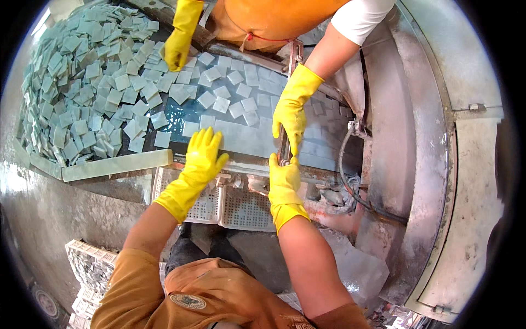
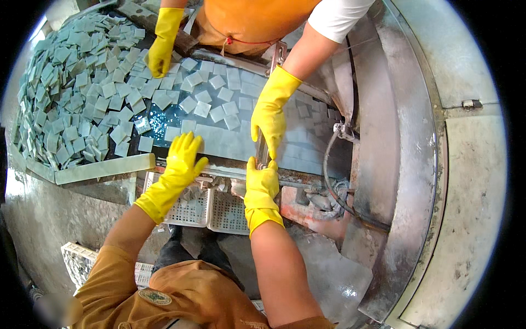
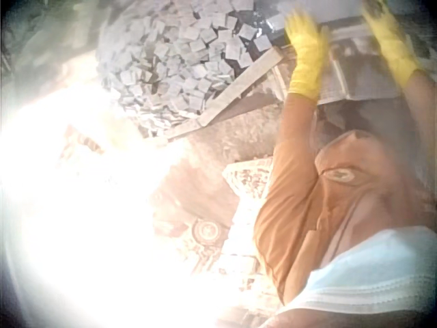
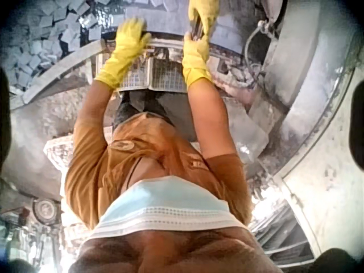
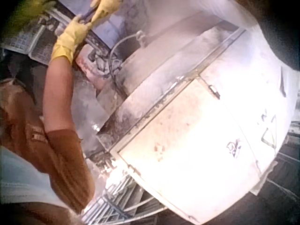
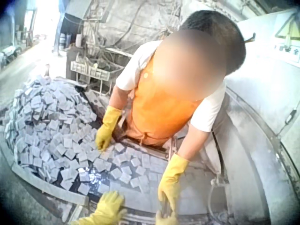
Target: The person sorts small square tiles from a conveyor belt into white plastic crates. They wear yellow gloves and repeatedly pick tiles from the moving belt, placing them into the crates below. The person also moves a full crate to a pallet and retrieves an empty one to continue the process.
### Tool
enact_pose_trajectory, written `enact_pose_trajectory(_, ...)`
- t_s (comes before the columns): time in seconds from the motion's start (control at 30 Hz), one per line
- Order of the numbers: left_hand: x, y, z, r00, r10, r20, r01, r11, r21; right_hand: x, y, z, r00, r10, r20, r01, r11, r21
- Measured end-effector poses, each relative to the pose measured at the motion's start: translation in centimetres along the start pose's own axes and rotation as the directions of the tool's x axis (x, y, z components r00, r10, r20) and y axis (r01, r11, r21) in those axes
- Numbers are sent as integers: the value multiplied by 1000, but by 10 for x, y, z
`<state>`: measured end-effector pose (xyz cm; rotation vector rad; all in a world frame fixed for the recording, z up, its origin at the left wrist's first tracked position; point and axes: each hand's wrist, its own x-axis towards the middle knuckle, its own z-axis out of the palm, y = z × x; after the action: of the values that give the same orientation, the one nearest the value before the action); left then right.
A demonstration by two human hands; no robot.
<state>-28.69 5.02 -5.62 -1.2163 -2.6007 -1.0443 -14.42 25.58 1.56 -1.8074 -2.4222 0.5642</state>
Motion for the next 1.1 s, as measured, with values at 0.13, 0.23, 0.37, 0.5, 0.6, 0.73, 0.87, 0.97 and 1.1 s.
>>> enact_pose_trajectory(0.13,31,-55,-19,987,45,-154,-24,991,133,2,4,1,1000,-4,2,4,1000,-8)
enact_pose_trajectory(0.23,51,-75,-16,998,-52,35,42,973,226,-1,1,0,1000,2,11,-2,1000,-13)
enact_pose_trajectory(0.37,63,-75,-12,966,-97,240,14,945,327,0,2,1,1000,5,19,-5,1000,-1)
enact_pose_trajectory(0.5,50,-64,-12,951,-80,298,-7,960,281,0,2,0,1000,-9,19,8,999,36)
enact_pose_trajectory(0.6,38,-52,-12,949,-52,310,-31,966,257,1,2,4,1000,-5,-12,5,1000,7)
enact_pose_trajectory(0.73,33,-33,-26,955,11,295,-77,974,211,0,1,-1,1000,4,-8,-4,1000,11)
enact_pose_trajectory(0.87,1,-13,-26,969,-17,247,-34,979,200,-1,-3,-4,999,18,39,-18,1000,6)
enact_pose_trajectory(0.97,-5,-12,-35,983,13,185,-37,991,126,3,4,1,999,6,45,-6,1000,9)
enact_pose_trajectory(1.1,14,-37,-53,999,-3,53,-12,961,277,0,6,1,1000,15,24,-14,1000,-13)
